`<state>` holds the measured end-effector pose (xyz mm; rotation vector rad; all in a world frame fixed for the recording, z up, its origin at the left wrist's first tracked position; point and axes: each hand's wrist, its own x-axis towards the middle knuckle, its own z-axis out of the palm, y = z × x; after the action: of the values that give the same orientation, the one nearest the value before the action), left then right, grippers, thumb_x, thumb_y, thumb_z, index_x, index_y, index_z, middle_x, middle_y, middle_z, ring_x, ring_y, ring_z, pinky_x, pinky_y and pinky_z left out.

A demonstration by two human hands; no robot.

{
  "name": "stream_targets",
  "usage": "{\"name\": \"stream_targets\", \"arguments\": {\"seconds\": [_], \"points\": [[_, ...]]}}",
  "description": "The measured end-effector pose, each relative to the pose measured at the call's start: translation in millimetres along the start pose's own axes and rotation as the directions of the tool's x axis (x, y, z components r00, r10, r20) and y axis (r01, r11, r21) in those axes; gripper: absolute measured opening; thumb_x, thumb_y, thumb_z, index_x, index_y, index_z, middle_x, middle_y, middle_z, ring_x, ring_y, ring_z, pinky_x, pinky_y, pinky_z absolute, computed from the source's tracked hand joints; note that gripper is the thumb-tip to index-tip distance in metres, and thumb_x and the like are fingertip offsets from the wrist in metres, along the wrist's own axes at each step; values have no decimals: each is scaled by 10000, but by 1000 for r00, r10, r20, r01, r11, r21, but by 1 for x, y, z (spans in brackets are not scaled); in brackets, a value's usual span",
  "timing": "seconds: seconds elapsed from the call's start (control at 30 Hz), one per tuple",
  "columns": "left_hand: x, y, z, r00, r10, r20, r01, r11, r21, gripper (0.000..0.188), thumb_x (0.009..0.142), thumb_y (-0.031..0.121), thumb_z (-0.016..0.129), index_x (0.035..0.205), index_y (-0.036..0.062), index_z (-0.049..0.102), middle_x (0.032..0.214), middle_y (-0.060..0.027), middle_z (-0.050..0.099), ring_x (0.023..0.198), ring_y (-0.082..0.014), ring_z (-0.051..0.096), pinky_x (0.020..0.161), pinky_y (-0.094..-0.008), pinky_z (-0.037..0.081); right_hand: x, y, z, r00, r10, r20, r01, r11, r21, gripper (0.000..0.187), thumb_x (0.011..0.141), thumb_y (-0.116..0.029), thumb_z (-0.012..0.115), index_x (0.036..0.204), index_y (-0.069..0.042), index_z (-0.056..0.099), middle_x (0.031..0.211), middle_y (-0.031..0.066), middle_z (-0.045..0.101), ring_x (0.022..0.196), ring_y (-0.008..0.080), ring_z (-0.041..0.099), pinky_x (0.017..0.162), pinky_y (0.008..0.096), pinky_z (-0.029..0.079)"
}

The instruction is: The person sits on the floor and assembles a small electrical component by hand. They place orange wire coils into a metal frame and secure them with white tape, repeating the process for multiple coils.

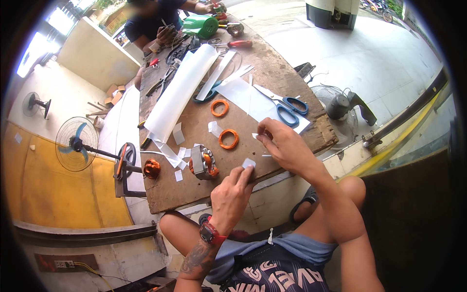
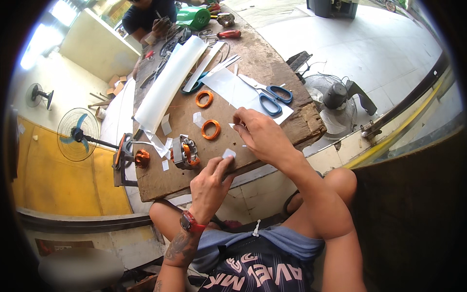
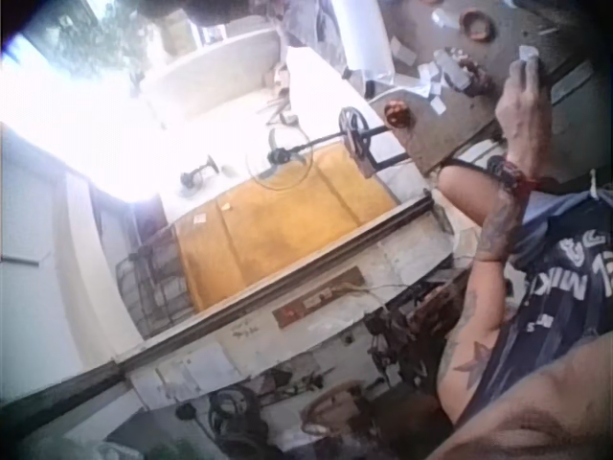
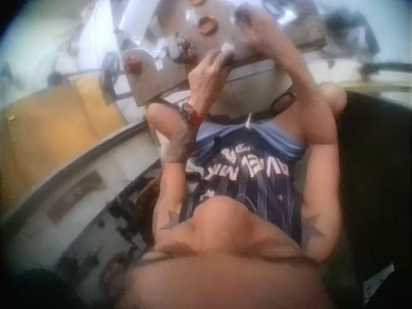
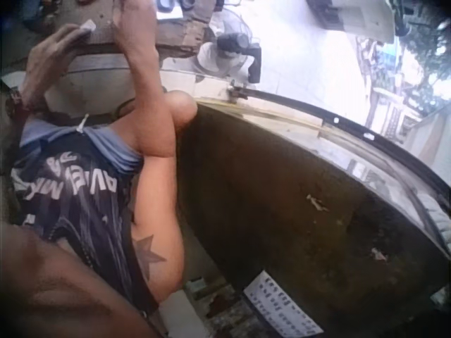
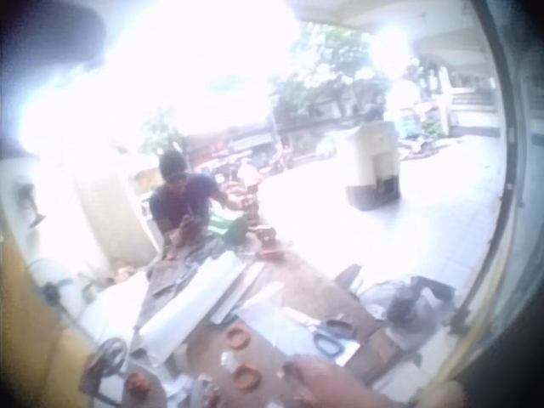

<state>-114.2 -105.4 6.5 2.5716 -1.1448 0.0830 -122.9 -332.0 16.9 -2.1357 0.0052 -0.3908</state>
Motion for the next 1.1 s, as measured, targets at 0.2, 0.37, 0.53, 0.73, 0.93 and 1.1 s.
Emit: {"name": "stream_targets", "arguments": {"seconds": [0.2,0.37,0.53,0.73,0.93,1.1], "points": [[-24,-7,7,957,-210,-202,46,793,-608,212,987,47,730,1195,77,705,1069,-60,683,914,-162,707,745,-309,594,-5,-12,12,972,-218,-83,230,955,188,218,986,-75,688,1203,-55,678,1081,180,704,990,354,712,847,436,564],[-46,-12,-7,750,-631,-200,16,320,-947,327,1052,44,660,1339,45,504,1064,-85,680,950,-166,719,835,-298,609,-12,-16,26,977,-209,32,198,960,200,214,974,-152,767,1166,-59,744,1060,103,736,891,239,725,797,362,570],[-45,-17,-11,778,-602,-182,9,300,-954,258,1051,29,655,1286,24,547,1085,-93,693,976,-170,729,853,-301,612,-25,-28,58,887,65,458,-413,557,720,266,1042,-210,717,1220,-12,720,1041,4,739,916,67,642,784,289,549],[-67,-25,-6,806,-571,-157,44,323,-945,267,1015,-35,679,1271,-11,607,1093,-117,731,989,-178,735,900,-308,614,-38,-32,93,850,62,523,-497,423,758,285,1053,-235,711,1169,24,702,1039,22,733,961,77,655,857,268,548],[-96,-62,-16,809,-557,-186,110,455,-884,301,987,-75,695,1266,1,610,1136,-118,714,1056,-183,718,933,-304,597,-38,-36,80,897,-51,439,-238,781,578,400,983,-369,777,1155,-17,691,1025,101,728,985,178,693,897,359,548],[-65,-131,-32,820,-482,-308,152,702,-695,285,1022,-53,654,1291,6,581,1164,-104,681,1098,-145,675,919,-269,554,-15,-10,51,984,-171,53,173,984,-41,314,952,-281,772,1166,-64,695,1057,116,682,999,290,682,922,411,539]]}}
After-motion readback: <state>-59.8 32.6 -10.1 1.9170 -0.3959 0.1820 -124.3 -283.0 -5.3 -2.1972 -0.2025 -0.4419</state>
